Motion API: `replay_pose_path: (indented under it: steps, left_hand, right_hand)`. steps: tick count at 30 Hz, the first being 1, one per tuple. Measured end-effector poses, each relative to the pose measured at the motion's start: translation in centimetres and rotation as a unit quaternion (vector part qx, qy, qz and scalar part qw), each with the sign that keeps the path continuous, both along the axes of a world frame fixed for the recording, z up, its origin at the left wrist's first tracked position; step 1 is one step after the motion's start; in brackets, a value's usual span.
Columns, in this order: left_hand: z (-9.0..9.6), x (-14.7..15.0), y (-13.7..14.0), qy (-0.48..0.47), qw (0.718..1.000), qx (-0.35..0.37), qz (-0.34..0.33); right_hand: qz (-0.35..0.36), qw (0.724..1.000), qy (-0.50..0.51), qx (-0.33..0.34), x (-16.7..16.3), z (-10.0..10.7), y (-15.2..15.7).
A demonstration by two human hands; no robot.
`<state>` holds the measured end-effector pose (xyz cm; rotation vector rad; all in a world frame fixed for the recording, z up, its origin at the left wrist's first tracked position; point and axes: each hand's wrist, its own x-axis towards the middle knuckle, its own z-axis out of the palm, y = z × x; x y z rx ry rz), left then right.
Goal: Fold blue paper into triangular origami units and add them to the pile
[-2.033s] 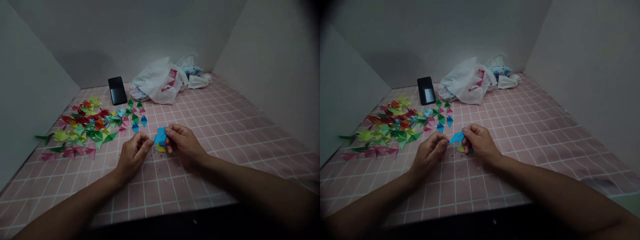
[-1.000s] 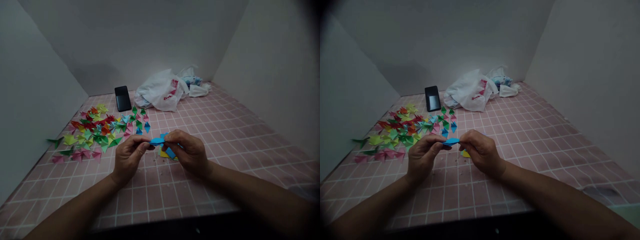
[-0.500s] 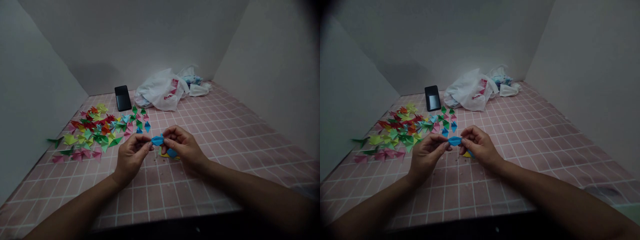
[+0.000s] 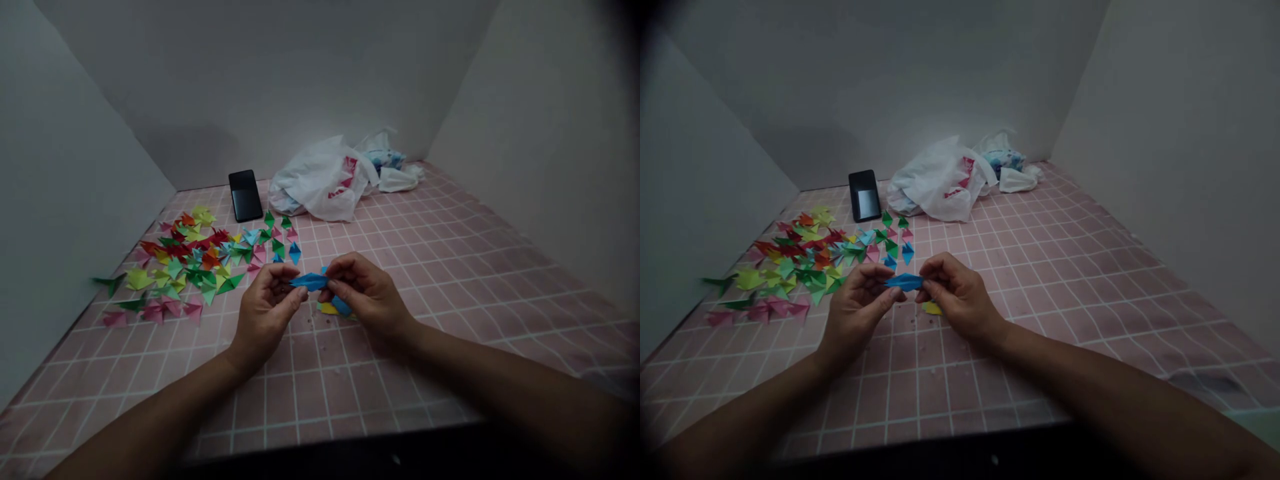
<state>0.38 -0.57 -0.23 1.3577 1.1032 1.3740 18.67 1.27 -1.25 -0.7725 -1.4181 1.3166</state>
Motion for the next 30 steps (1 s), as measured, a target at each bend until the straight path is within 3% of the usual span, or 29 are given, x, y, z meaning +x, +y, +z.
replay_pose_path:
  steps: [5,13,22,30]
  left_hand:
    - [-0.27,-0.01,-0.09,0.023,1.000,0.007,0.000]
    - [-0.40,0.05,-0.22,0.044,0.999,0.004,-0.016]
    - [-0.01,0.14,-0.10,0.015,1.000,0.001,-0.004]
    - [-0.04,0.08,-0.03,0.017,1.000,-0.014,-0.004]
  right_hand:
    - [0.025,0.999,-0.036,0.000,-0.01,-0.30,0.00]
    - [0.106,0.987,-0.013,-0.119,-0.12,-0.16,0.08]
    - [0.106,0.986,0.045,-0.122,-0.33,-0.17,0.09]
    - [0.086,0.991,0.036,-0.093,-0.28,-0.09,-0.09]
